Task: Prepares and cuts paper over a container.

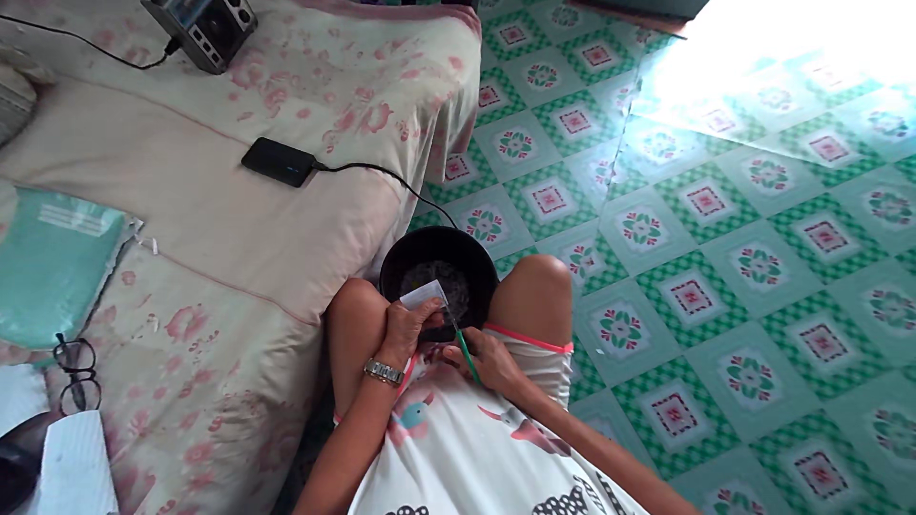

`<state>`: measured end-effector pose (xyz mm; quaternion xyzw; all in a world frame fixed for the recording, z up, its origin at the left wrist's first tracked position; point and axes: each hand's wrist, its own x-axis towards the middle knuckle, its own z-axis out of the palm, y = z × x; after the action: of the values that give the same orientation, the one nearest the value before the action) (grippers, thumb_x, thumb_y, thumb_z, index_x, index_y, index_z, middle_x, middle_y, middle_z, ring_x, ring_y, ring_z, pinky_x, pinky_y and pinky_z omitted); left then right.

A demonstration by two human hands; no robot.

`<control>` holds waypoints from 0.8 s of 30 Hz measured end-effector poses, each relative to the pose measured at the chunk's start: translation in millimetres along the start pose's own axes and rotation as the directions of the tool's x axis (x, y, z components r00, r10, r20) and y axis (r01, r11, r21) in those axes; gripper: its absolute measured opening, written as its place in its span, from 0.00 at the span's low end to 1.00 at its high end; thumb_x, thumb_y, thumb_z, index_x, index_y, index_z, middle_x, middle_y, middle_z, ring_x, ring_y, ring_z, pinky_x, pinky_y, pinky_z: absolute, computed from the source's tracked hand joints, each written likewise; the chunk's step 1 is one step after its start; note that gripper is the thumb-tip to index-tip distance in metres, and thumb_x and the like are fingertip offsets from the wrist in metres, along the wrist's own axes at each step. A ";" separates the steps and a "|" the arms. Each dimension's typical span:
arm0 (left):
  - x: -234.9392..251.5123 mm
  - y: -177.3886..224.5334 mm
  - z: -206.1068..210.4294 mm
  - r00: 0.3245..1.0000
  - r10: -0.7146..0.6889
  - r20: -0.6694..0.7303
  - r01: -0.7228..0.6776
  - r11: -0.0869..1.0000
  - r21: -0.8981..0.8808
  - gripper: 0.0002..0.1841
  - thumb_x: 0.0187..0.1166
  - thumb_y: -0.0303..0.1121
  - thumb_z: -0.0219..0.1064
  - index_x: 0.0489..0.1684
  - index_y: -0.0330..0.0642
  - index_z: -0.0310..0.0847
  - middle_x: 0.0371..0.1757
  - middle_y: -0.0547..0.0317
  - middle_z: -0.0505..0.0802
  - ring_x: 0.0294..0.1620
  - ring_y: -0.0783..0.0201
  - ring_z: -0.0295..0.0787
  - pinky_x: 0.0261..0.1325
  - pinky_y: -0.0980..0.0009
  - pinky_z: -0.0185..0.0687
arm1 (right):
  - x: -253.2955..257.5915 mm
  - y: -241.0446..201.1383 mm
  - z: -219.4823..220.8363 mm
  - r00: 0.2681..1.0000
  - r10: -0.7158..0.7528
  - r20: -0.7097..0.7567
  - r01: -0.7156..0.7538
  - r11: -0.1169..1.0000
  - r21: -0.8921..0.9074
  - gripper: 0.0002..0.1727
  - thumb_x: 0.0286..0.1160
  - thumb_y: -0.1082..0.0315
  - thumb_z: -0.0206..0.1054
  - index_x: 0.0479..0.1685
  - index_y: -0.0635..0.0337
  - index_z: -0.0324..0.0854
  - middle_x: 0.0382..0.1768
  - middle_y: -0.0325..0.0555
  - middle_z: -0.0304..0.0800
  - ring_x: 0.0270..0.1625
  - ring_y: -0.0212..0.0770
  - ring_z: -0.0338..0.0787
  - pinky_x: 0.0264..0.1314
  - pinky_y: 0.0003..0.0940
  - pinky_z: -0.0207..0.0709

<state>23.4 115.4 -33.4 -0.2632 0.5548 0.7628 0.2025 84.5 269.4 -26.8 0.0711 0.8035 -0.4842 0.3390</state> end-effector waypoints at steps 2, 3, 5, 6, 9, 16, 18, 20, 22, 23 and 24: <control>0.4 0.1 0.0 1.000 -0.007 -0.004 0.007 1.000 0.001 0.05 0.76 0.13 0.66 0.37 0.30 0.79 0.20 0.57 0.91 0.19 0.69 0.89 0.31 0.76 0.89 | -0.9 -1.9 0.3 1.000 0.005 -0.008 -0.006 1.000 -0.013 0.25 0.84 0.53 0.66 0.60 0.71 0.79 0.40 0.55 0.88 0.37 0.44 0.88 0.49 0.42 0.82; 0.4 0.5 0.1 1.000 -0.012 -0.005 0.012 1.000 0.006 0.05 0.76 0.13 0.66 0.37 0.31 0.79 0.20 0.57 0.91 0.19 0.69 0.89 0.31 0.76 0.89 | -1.0 -2.2 0.6 1.000 0.004 -0.012 -0.004 1.000 -0.013 0.25 0.84 0.53 0.66 0.60 0.71 0.79 0.39 0.55 0.88 0.36 0.44 0.88 0.48 0.42 0.82; -0.3 2.3 0.5 1.000 -0.030 -0.002 0.030 0.999 0.022 0.05 0.76 0.13 0.66 0.37 0.31 0.79 0.20 0.58 0.90 0.19 0.69 0.88 0.31 0.76 0.89 | -0.7 -1.2 1.9 1.000 -0.008 -0.024 0.008 1.000 -0.012 0.25 0.84 0.53 0.66 0.59 0.71 0.79 0.37 0.54 0.88 0.35 0.43 0.88 0.47 0.42 0.82; -1.0 3.2 0.6 0.999 -0.044 0.003 0.044 0.999 0.031 0.05 0.76 0.13 0.66 0.37 0.31 0.79 0.20 0.57 0.90 0.19 0.69 0.88 0.30 0.76 0.89 | 0.0 -0.1 1.9 1.000 -0.014 -0.021 0.013 1.000 -0.014 0.26 0.84 0.52 0.66 0.59 0.71 0.79 0.38 0.55 0.89 0.36 0.44 0.89 0.48 0.43 0.82; -3.3 5.3 -0.1 0.996 -0.088 0.017 0.087 0.995 0.052 0.05 0.75 0.13 0.67 0.36 0.31 0.78 0.20 0.58 0.90 0.18 0.70 0.88 0.30 0.77 0.88 | 2.9 2.7 -0.2 1.000 -0.002 0.008 0.003 0.999 -0.032 0.29 0.84 0.49 0.65 0.63 0.71 0.77 0.43 0.58 0.89 0.42 0.49 0.90 0.54 0.48 0.82; -3.9 7.3 0.8 0.995 -0.104 0.005 0.104 0.993 0.050 0.05 0.76 0.13 0.66 0.36 0.32 0.78 0.19 0.59 0.89 0.18 0.70 0.88 0.29 0.78 0.88 | 1.1 0.3 4.7 0.999 -0.010 -0.042 0.009 1.000 -0.013 0.25 0.84 0.53 0.67 0.58 0.71 0.80 0.38 0.55 0.89 0.36 0.44 0.89 0.48 0.43 0.83; -3.9 7.5 0.4 0.993 -0.114 0.010 0.113 0.992 0.051 0.05 0.76 0.14 0.66 0.36 0.32 0.78 0.19 0.58 0.89 0.18 0.70 0.88 0.29 0.77 0.88 | 1.5 0.9 4.7 0.999 -0.012 -0.042 0.012 1.000 -0.010 0.25 0.84 0.53 0.67 0.58 0.72 0.79 0.37 0.55 0.89 0.35 0.44 0.89 0.48 0.43 0.83; -3.9 7.8 -0.3 0.990 -0.138 0.023 0.136 0.988 0.068 0.05 0.76 0.14 0.66 0.37 0.32 0.77 0.19 0.58 0.89 0.18 0.70 0.87 0.29 0.77 0.88 | 2.6 2.0 3.4 1.000 -0.014 -0.028 0.014 1.000 0.001 0.26 0.84 0.52 0.66 0.59 0.72 0.78 0.37 0.55 0.89 0.35 0.44 0.89 0.48 0.43 0.83; -4.9 8.1 -0.6 0.986 -0.164 0.033 0.160 0.983 0.093 0.05 0.77 0.15 0.66 0.38 0.32 0.77 0.19 0.59 0.89 0.18 0.70 0.87 0.29 0.77 0.87 | 4.5 3.4 0.6 1.000 -0.014 -0.007 0.014 1.000 0.026 0.27 0.84 0.52 0.65 0.62 0.71 0.77 0.40 0.55 0.88 0.37 0.44 0.89 0.49 0.43 0.83; -5.2 8.4 -1.0 0.985 -0.171 0.038 0.166 0.981 0.099 0.05 0.77 0.15 0.66 0.38 0.32 0.77 0.19 0.60 0.88 0.18 0.71 0.87 0.29 0.77 0.87 | 5.3 4.0 -0.1 1.000 -0.020 -0.004 0.020 0.999 0.040 0.27 0.84 0.52 0.65 0.62 0.71 0.77 0.40 0.55 0.88 0.37 0.43 0.89 0.49 0.43 0.83; -5.2 8.6 -1.1 0.984 -0.175 0.038 0.170 0.980 0.101 0.05 0.77 0.15 0.66 0.38 0.33 0.77 0.19 0.60 0.88 0.18 0.71 0.87 0.29 0.77 0.87 | 5.6 4.5 -0.4 1.000 -0.025 -0.006 0.025 0.998 0.049 0.27 0.84 0.52 0.65 0.62 0.72 0.78 0.40 0.55 0.88 0.36 0.43 0.88 0.48 0.42 0.83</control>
<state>22.5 111.7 -24.0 -0.2822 0.5615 0.7204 0.2934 82.1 270.9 -33.4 0.0706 0.7930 -0.5078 0.3290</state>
